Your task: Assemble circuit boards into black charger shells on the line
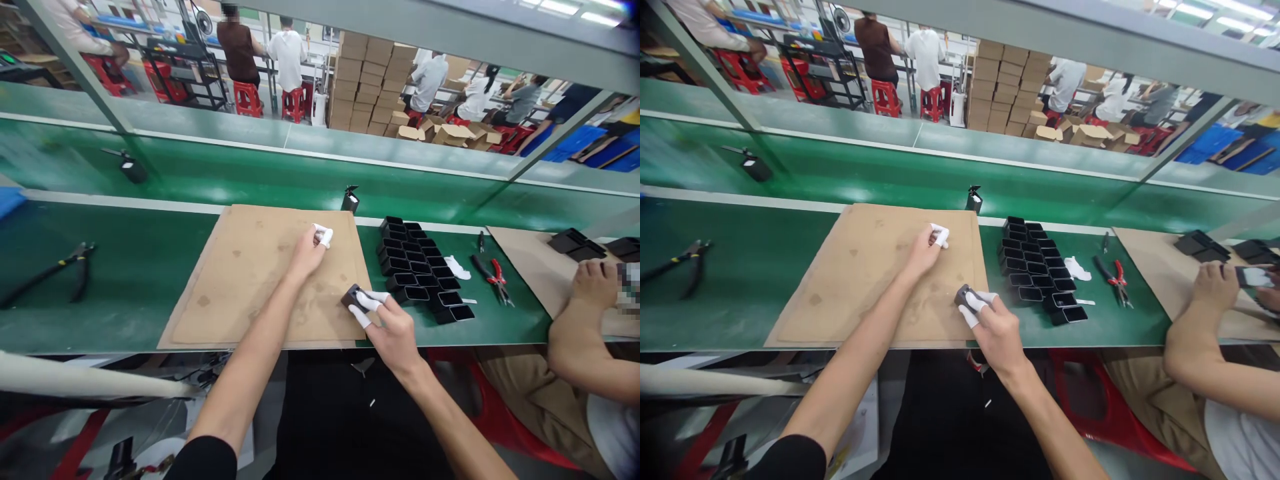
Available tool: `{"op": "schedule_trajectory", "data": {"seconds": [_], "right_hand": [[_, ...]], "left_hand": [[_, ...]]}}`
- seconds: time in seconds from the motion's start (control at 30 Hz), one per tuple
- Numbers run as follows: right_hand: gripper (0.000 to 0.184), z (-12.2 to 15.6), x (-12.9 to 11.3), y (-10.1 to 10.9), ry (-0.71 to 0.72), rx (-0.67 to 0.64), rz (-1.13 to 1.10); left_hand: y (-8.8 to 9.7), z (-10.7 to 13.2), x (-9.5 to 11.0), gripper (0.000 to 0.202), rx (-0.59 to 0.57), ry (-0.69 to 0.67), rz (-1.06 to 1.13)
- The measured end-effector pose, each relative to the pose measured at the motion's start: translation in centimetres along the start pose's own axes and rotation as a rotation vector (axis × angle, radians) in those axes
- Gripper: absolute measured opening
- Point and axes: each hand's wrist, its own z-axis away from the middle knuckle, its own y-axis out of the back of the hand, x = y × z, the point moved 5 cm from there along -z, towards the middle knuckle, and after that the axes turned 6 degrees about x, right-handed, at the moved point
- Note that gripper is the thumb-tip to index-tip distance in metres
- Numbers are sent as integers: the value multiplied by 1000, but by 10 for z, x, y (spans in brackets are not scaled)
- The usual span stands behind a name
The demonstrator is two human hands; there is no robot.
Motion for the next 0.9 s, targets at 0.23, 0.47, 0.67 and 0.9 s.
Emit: {"op": "schedule_trajectory", "data": {"seconds": [0.23,0.47,0.67,0.9], "right_hand": [[26,-19,-16,3,51,101,10],[17,23,15,-40,-19,-32,67],[30,-29,-10,15,-65,316,-130],[20,7,-8,-18,-66,38,36]], "left_hand": [[-2,-1,-7,20,3,-1,13],[-2,-3,-9,21,6,-4,6],[-3,-1,-9,23,-4,-20,21],[-3,-1,-10,20,1,-14,9]]}}
